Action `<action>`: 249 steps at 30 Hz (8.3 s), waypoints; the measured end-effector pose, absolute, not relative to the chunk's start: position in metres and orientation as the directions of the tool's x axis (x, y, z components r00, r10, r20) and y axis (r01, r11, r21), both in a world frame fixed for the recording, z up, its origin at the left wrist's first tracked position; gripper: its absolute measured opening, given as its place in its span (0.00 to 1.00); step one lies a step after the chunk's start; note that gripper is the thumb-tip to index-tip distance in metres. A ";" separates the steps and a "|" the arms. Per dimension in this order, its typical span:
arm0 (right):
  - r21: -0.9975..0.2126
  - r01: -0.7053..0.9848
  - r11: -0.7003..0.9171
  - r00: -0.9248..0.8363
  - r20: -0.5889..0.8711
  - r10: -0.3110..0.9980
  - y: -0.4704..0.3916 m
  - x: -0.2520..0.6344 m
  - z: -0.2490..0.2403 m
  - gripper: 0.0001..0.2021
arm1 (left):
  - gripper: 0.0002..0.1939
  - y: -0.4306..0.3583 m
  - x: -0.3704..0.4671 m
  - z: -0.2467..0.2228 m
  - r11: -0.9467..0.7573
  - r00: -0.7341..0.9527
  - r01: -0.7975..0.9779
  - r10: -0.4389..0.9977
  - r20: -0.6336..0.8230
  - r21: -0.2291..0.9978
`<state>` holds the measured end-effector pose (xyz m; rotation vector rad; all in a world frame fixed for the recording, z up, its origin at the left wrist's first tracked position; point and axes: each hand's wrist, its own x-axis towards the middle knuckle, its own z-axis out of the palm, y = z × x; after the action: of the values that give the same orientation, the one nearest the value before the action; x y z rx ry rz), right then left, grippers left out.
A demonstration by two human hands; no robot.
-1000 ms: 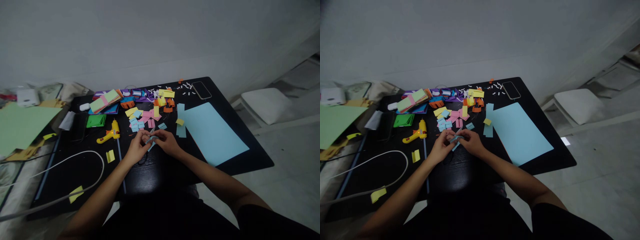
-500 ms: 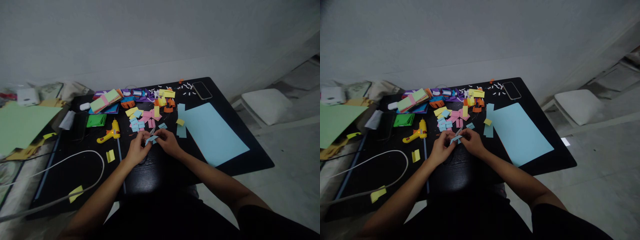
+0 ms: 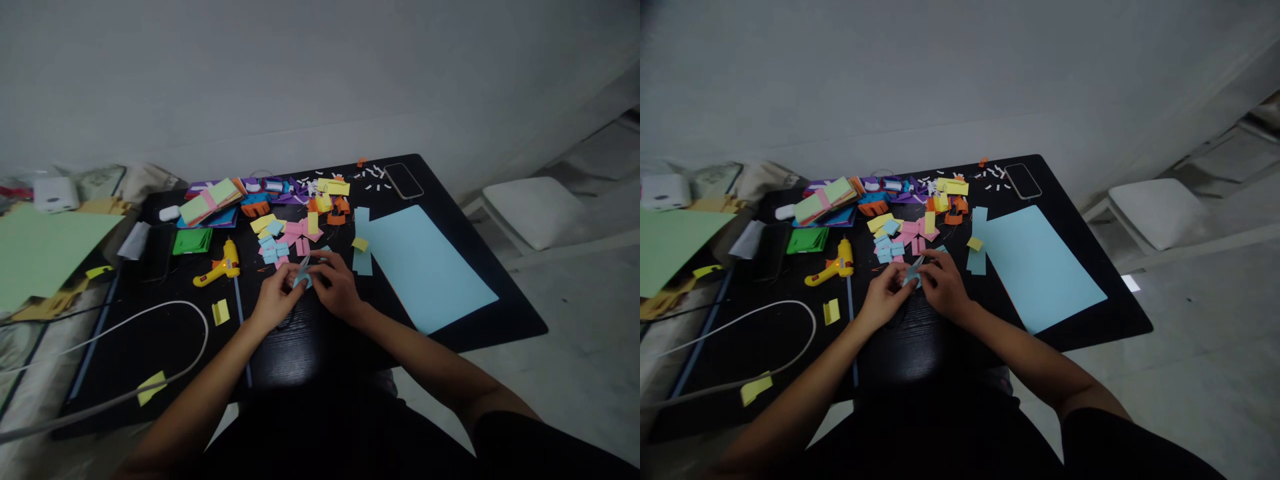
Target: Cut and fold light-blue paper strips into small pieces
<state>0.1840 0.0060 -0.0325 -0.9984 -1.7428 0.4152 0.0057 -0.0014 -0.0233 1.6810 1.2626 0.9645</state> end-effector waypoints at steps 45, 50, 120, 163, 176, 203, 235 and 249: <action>-0.838 0.330 0.435 -0.107 0.424 0.899 0.006 0.182 -0.027 0.01 | 0.09 -0.001 0.006 -0.011 -0.126 0.137 0.321 0.987 0.086 0.939; -0.822 0.331 0.464 -0.103 0.457 0.884 0.006 0.182 -0.027 0.01 | 0.09 -0.002 0.005 -0.008 -0.148 0.151 0.345 0.983 0.101 0.927; -0.999 -0.034 -0.019 -0.083 -0.016 0.996 0.005 0.173 -0.032 0.11 | 0.07 -0.007 0.013 -0.011 -0.323 0.151 0.580 0.945 0.291 0.748; -0.901 -0.399 -0.169 -0.337 -0.027 0.941 0.013 0.191 -0.016 0.12 | 0.12 0.006 -0.001 -0.001 -0.013 0.259 -0.087 0.965 0.035 0.996; -0.990 -0.141 0.003 -0.149 0.024 0.989 0.008 0.183 -0.027 0.15 | 0.14 0.002 0.002 -0.013 -0.214 0.092 0.317 0.977 0.195 0.924; -0.987 -0.151 -0.046 -0.129 -0.026 0.991 0.009 0.182 -0.024 0.13 | 0.09 0.002 0.002 -0.010 -0.172 0.091 0.200 0.983 0.156 0.964; -0.997 -0.036 0.073 -0.157 0.078 0.984 0.016 0.186 -0.029 0.09 | 0.07 0.005 -0.003 -0.013 -0.263 0.095 0.322 0.965 0.246 0.909; -0.998 -0.044 0.037 -0.158 0.043 0.986 0.014 0.184 -0.028 0.11 | 0.09 0.004 0.001 -0.015 -0.246 0.108 0.299 0.969 0.224 0.922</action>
<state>0.1842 0.0142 -0.0277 -1.0691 -1.3133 1.3143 0.0006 0.0044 -0.0151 1.6581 1.2585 1.1639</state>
